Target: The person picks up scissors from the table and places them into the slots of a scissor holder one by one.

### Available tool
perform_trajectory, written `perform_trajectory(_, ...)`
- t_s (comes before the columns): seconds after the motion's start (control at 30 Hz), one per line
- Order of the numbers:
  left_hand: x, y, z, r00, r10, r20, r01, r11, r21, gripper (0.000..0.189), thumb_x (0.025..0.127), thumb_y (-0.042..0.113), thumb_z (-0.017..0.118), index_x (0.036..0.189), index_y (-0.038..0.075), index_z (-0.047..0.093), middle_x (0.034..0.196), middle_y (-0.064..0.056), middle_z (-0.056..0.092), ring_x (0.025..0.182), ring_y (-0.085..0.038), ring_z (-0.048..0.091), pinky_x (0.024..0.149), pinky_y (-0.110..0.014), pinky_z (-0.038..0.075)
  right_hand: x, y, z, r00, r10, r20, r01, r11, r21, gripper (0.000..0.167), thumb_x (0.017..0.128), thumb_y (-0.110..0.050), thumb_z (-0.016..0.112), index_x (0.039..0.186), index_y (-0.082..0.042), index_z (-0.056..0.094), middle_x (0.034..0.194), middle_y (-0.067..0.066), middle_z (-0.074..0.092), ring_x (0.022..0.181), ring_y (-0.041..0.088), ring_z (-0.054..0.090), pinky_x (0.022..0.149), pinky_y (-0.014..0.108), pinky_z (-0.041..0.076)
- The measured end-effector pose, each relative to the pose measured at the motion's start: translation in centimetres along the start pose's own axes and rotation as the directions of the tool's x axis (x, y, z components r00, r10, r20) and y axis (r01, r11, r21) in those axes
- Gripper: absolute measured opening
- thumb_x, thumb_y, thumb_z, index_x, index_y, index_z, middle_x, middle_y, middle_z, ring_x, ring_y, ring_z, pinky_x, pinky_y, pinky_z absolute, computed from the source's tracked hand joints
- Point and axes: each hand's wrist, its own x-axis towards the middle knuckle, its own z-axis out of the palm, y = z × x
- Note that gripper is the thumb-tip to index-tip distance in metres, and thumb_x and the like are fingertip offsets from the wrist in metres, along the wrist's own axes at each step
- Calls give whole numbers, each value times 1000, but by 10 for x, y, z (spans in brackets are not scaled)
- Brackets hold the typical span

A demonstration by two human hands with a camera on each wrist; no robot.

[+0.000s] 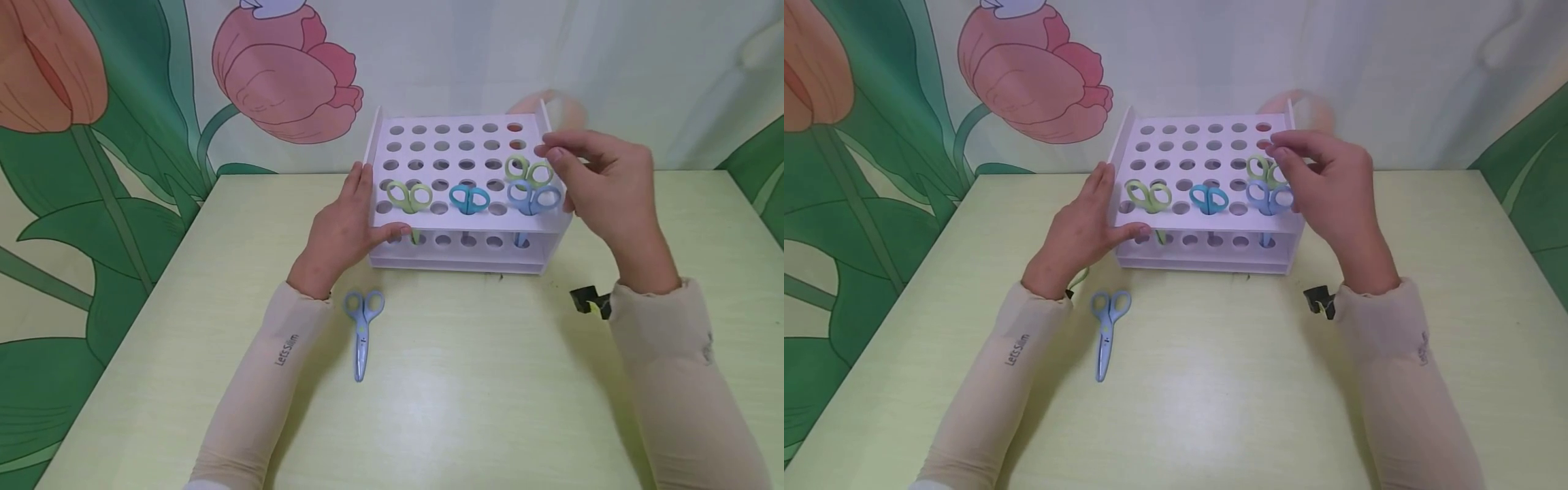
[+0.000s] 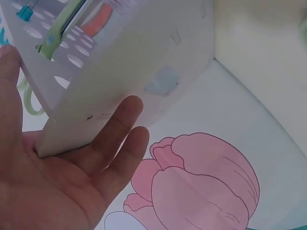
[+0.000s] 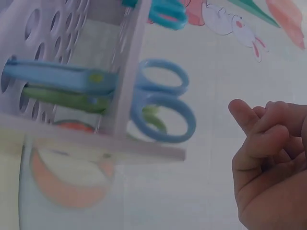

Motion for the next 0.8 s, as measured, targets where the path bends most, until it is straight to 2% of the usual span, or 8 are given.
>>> perform_trajectory(0.1,0,0,0,1000,15,-18,-14,999,46,117,82,67,71,161,1,16,166,-19,15,91,-29,63,58,-34,44,-5,-5,4,998,-60,25,59,998,26,23,99,-19,67,119,-11,76,103,-6,74,48,17,48,47,20,41)
perform_trajectory(0.2,0,-1,-1,999,27,-30,-25,997,77,115,82,68,70,160,1,19,165,-19,18,83,-28,64,55,-34,43,-10,-7,14,986,-154,59,149,986,80,19,98,-14,68,113,-6,77,97,-3,75,48,18,50,46,22,42)
perform_trajectory(0.27,0,-2,-2,999,27,-27,-25,997,76,114,83,67,71,161,2,19,165,-18,18,91,-30,66,56,-34,43,-14,-8,23,973,-210,98,197,972,129,17,98,-10,68,111,-3,77,94,-1,76,47,18,50,46,23,42)
perform_trajectory(0.37,0,-4,-3,1000,22,-11,-21,998,66,112,84,66,71,161,4,19,166,-17,17,114,-33,63,62,-37,48,-21,-9,43,949,-259,181,221,954,204,15,97,-6,68,107,1,75,87,0,75,46,18,51,46,24,42)
perform_trajectory(0.47,0,-7,-4,1000,22,3,-22,998,55,110,84,66,70,162,6,19,166,-15,16,132,-35,51,72,-39,52,-27,-7,65,920,-283,271,212,942,262,13,96,-3,68,106,4,74,81,3,73,47,19,51,46,25,43)
perform_trajectory(0.6,1,-10,-4,999,34,9,-35,999,40,109,85,66,69,162,8,20,166,-15,16,134,-36,49,80,-41,53,-35,-1,87,890,-283,358,189,942,276,14,95,-2,69,108,2,74,77,6,67,49,21,51,48,27,45)
perform_trajectory(0.8,0,-13,-5,999,53,10,-52,999,-1,106,85,62,73,162,9,22,166,-15,16,136,-35,47,89,-43,51,-42,7,109,869,-209,448,92,959,268,16,97,-7,69,110,0,74,74,10,61,50,26,54,49,31,48)
